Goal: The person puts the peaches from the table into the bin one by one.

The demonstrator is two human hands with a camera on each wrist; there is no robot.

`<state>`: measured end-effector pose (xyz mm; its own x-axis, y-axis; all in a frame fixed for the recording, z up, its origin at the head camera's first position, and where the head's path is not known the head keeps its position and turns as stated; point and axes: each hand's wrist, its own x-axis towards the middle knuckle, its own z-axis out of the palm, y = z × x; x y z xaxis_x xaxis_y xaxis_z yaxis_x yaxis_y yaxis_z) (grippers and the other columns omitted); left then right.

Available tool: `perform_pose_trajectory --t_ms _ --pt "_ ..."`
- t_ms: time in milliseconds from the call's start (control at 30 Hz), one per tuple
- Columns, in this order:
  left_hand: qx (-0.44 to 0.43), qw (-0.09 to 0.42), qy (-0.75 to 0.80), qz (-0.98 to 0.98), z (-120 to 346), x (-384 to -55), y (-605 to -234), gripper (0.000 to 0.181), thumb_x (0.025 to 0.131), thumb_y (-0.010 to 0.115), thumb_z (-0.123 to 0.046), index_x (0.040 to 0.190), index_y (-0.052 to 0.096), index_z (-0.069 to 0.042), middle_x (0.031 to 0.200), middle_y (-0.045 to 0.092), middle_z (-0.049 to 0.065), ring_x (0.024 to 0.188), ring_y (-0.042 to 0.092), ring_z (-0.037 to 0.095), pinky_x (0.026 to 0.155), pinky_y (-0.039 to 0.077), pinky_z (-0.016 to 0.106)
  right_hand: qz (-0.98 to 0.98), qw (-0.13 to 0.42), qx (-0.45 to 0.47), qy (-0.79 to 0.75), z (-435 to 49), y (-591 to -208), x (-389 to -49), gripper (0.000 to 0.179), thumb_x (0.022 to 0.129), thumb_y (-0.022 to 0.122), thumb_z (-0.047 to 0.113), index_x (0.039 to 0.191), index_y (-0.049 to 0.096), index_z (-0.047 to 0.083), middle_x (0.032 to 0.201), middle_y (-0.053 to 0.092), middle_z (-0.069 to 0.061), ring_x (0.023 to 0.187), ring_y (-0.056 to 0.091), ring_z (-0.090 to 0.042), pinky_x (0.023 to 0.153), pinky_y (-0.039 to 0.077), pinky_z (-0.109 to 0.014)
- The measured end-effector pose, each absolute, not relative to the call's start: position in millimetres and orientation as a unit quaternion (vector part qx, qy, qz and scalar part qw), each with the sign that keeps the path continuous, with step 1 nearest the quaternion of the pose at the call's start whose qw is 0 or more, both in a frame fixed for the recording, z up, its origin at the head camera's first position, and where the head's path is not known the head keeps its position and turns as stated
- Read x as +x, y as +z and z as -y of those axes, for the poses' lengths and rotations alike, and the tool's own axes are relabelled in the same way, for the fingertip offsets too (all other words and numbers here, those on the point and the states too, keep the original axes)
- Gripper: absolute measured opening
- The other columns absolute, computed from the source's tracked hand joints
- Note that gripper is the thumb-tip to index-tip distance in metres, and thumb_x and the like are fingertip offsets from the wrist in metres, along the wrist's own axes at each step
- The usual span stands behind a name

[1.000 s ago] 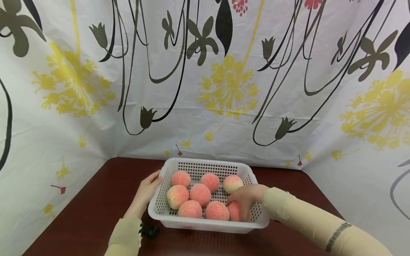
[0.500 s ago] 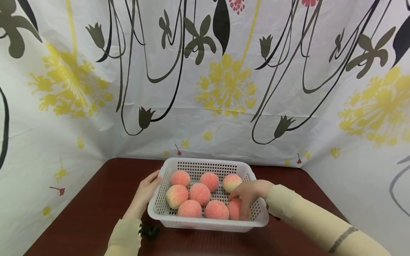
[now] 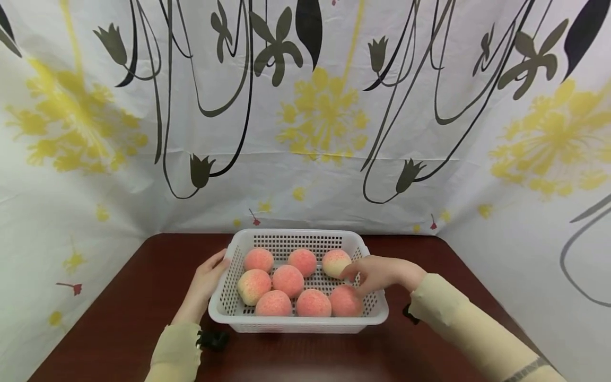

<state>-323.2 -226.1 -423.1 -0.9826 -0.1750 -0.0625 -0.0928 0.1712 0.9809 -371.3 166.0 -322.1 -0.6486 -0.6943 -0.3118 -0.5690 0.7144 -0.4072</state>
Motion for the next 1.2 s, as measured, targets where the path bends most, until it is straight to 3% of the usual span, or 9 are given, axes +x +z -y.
perform_pose_trajectory --t_ms 300,767,1000,1200 --pt "0.101 0.022 -0.640 0.762 235 -317 -431 0.061 0.102 0.048 -0.039 0.154 0.028 -0.014 0.151 0.036 0.018 0.130 0.044 0.035 0.103 0.037 0.054 -0.880 0.129 -0.428 -0.162 -170 -353 -368 0.029 0.082 0.071 0.020 0.110 0.071 0.014 0.099 0.067 0.007 0.084 0.062 -0.010 0.072 0.050 -0.027" --pt "0.067 0.033 -0.584 0.808 242 -340 -423 0.059 0.103 0.046 -0.034 0.153 0.029 -0.009 0.151 0.034 0.021 0.126 0.047 0.038 0.101 0.039 0.054 -0.890 0.130 -0.395 -0.189 -168 -353 -378 0.026 0.085 0.069 0.022 0.111 0.070 0.016 0.100 0.066 0.007 0.087 0.060 -0.007 0.075 0.050 -0.030" --pt "0.037 0.032 -0.455 0.889 250 -354 -414 0.059 0.102 0.047 -0.037 0.150 0.034 -0.004 0.132 0.053 0.026 0.097 0.065 0.030 0.084 0.051 0.048 -0.886 0.091 -0.390 -0.235 -185 -342 -385 0.031 0.090 0.068 0.026 0.119 0.067 0.015 0.112 0.066 -0.002 0.093 0.063 -0.015 0.079 0.051 -0.034" --pt "0.030 0.017 -0.375 0.926 263 -354 -404 0.061 0.101 0.047 -0.040 0.149 0.035 -0.004 0.123 0.060 0.023 0.079 0.067 0.019 0.070 0.054 0.041 -0.903 0.054 -0.335 -0.263 -198 -343 -390 0.046 0.091 0.068 0.034 0.127 0.062 0.007 0.123 0.062 -0.011 0.106 0.060 -0.027 0.086 0.050 -0.042"
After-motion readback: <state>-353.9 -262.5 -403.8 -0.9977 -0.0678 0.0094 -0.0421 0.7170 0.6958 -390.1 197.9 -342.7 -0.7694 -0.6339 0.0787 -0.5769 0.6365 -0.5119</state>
